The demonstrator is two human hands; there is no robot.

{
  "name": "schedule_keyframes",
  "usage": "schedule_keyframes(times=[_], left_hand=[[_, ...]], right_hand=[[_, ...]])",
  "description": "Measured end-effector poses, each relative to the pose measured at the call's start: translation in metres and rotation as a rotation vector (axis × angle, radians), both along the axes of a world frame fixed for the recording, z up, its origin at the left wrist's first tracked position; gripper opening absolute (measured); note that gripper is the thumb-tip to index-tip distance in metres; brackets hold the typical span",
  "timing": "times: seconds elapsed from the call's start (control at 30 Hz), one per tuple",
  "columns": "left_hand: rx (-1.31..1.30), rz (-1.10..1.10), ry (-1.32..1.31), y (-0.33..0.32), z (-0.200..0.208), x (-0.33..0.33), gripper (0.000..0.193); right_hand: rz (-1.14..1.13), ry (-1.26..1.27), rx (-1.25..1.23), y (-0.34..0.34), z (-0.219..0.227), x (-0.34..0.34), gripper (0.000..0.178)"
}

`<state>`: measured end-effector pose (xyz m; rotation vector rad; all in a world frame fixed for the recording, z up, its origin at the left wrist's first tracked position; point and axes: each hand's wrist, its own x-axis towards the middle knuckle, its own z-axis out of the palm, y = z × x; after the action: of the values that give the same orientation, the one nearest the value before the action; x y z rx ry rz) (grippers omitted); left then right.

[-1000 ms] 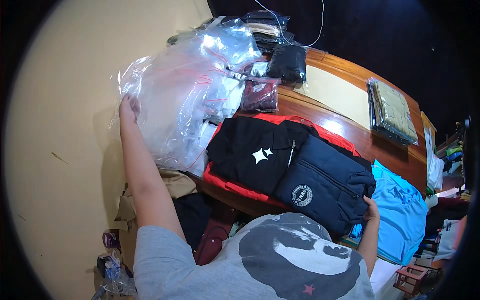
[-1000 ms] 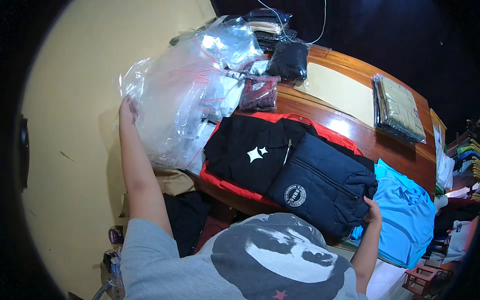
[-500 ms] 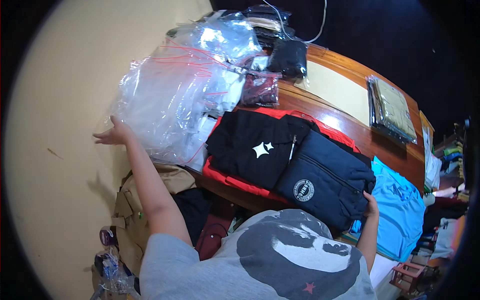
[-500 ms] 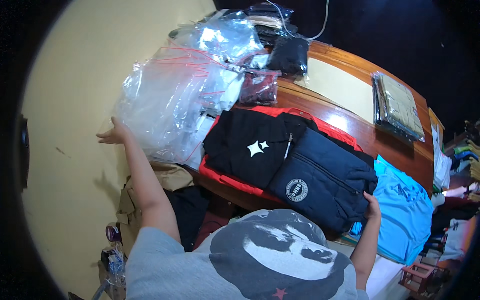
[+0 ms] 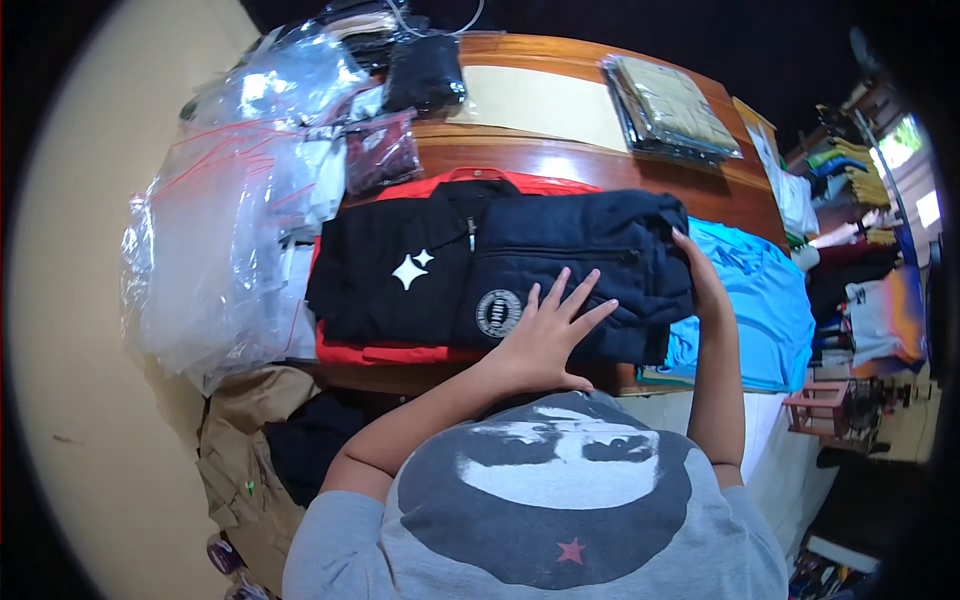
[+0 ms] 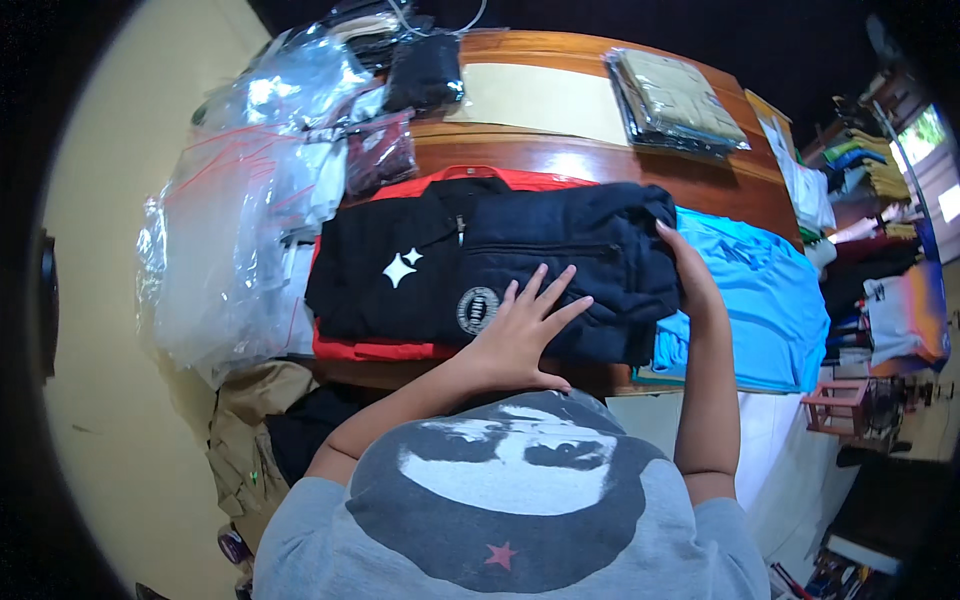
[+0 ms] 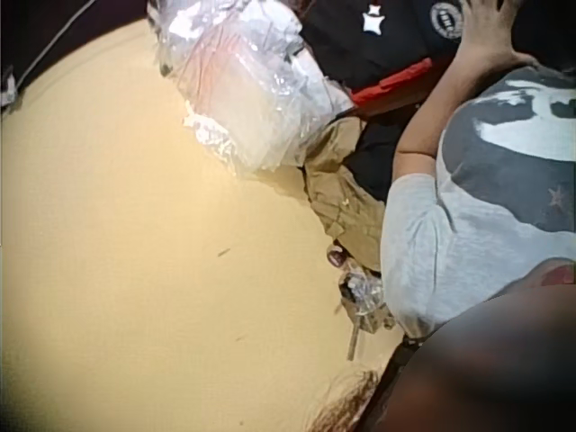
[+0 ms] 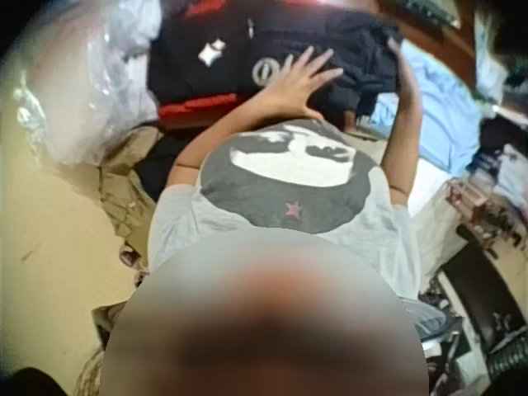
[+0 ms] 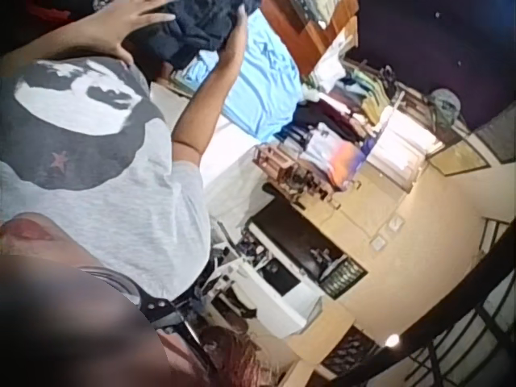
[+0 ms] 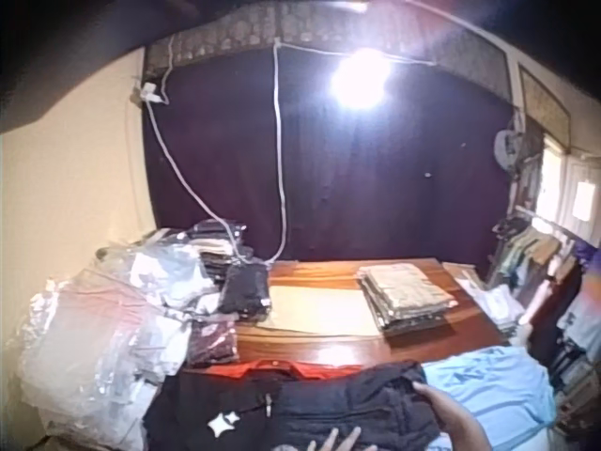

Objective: The person is taking clothes out of plastic bags and organizing them on a table.

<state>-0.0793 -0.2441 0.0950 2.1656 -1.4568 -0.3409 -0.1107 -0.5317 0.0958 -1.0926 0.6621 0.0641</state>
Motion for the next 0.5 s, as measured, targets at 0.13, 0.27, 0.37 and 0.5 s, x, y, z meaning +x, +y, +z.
schedule_keyframes(times=[0.13,0.27,0.37,0.5], left_hand=[[-0.195,0.146,-0.092,-0.006,-0.008,-0.003,0.1],[-0.353,0.263,-0.107,0.008,-0.008,0.003,0.1],[-0.499,0.304,-0.066,0.025,-0.01,0.011,0.101],[-0.685,0.486,0.252,0.05,-0.019,0.018,0.1]], right_hand=[[-0.031,-0.172,-0.053,0.038,0.045,0.0,0.067],[0.049,-0.254,-0.01,0.072,0.067,0.01,0.065],[0.192,-0.464,-0.141,0.092,0.072,0.024,0.075],[0.483,-0.528,-0.659,0.131,0.084,0.045,0.107]])
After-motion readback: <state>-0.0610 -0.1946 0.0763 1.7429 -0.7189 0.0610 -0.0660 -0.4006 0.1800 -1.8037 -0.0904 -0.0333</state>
